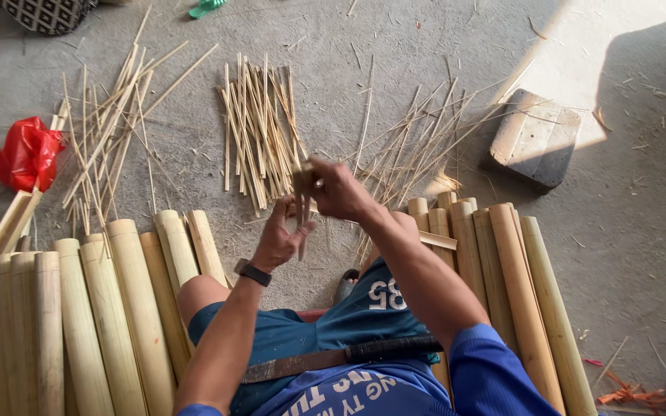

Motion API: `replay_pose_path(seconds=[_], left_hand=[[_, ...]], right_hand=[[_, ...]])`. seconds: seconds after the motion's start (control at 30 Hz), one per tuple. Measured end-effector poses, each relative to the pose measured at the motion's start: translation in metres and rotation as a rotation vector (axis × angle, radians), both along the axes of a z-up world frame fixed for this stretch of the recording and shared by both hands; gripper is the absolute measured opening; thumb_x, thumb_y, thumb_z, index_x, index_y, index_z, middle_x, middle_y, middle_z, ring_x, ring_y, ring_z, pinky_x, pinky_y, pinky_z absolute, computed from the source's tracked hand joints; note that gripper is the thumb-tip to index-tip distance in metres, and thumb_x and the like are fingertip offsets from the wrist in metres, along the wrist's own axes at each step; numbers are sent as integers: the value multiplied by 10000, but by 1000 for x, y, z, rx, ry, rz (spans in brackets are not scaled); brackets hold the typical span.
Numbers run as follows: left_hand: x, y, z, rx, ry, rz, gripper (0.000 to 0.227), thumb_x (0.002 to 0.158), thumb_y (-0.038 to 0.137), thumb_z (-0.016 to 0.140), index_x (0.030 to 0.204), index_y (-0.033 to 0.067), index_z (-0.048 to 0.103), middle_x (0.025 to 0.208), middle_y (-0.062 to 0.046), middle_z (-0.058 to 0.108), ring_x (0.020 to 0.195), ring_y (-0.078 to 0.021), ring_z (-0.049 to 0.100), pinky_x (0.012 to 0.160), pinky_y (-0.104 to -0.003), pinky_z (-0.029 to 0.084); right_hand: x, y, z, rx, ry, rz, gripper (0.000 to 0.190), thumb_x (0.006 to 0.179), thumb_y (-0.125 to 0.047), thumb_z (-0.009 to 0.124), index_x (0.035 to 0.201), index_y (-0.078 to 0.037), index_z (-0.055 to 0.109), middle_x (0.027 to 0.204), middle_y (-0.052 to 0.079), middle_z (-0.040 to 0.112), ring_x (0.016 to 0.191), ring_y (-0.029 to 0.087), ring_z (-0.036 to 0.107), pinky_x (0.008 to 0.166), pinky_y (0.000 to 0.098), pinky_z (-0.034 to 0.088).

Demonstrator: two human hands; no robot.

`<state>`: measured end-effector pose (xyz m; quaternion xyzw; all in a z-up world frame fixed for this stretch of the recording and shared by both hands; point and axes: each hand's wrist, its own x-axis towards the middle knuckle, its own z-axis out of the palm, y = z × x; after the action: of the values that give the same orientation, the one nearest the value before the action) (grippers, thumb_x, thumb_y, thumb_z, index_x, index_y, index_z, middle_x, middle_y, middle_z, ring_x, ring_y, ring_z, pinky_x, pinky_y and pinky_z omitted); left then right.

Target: The person sits on the floor and uses a knife to split a small bamboo cylinder into thin strips. They then use a larger bamboo piece to further separate and straighten the strips, repeating the process with additional bamboo pieces.

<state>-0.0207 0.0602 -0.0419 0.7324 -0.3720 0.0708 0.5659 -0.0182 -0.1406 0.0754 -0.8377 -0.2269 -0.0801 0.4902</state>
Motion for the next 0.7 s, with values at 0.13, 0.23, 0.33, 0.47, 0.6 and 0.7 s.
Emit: replay_pose_path(seconds=[0.13, 0.23, 0.33, 0.47, 0.6, 0.7], left_hand=[[1, -9, 48, -124, 32, 63, 214, 1110, 273, 531, 1197, 81, 564, 1033, -94, 722, 927, -210, 721, 784, -327, 637], [5, -14, 101, -187, 68, 141, 257, 1113, 313, 481, 1097, 97, 621, 813, -13, 712, 656, -102, 679, 589, -258, 592], [-1, -30, 153, -263, 147, 191, 291, 1120, 315, 481, 1015, 89, 632, 702, -2, 669, 543, -70, 588, 486, -239, 483], [-29, -34, 168, -340, 462, 237, 293, 1096, 297, 495, 943, 83, 624, 669, 13, 612, 485, -49, 521, 413, -229, 437], [-49, -27, 115, -333, 622, 431, 334, 1078, 281, 546, 852, 49, 628, 607, -42, 543, 453, -99, 492, 408, -273, 418], [-44, -23, 72, -297, 326, 611, 310, 1066, 274, 583, 892, 31, 666, 716, -55, 618, 641, -122, 554, 558, -299, 469]], right_hand=[[28, -1, 120, 210, -277, 8, 140, 1009, 12, 567, 1132, -48, 597, 963, 71, 689, 811, 132, 682, 683, 293, 630], [36, 1, 173, 580, -476, -82, 31, 1088, -88, 549, 1117, -80, 540, 1017, 45, 672, 765, 88, 622, 655, 254, 580], [56, 40, 161, 606, -467, -318, 201, 1128, -249, 521, 1001, -96, 556, 757, 2, 487, 627, 83, 423, 535, 254, 370], [54, 67, 90, 535, -226, -479, 364, 1128, -415, 403, 911, -135, 487, 750, -31, 419, 637, 80, 378, 517, 262, 388], [52, 81, 10, 378, -24, -539, 411, 1139, -423, 350, 866, -135, 456, 716, -16, 384, 615, 87, 358, 484, 272, 376], [62, 91, -31, 370, 90, -549, 387, 1126, -402, 313, 886, -132, 451, 652, -4, 400, 515, 87, 354, 395, 275, 342]])
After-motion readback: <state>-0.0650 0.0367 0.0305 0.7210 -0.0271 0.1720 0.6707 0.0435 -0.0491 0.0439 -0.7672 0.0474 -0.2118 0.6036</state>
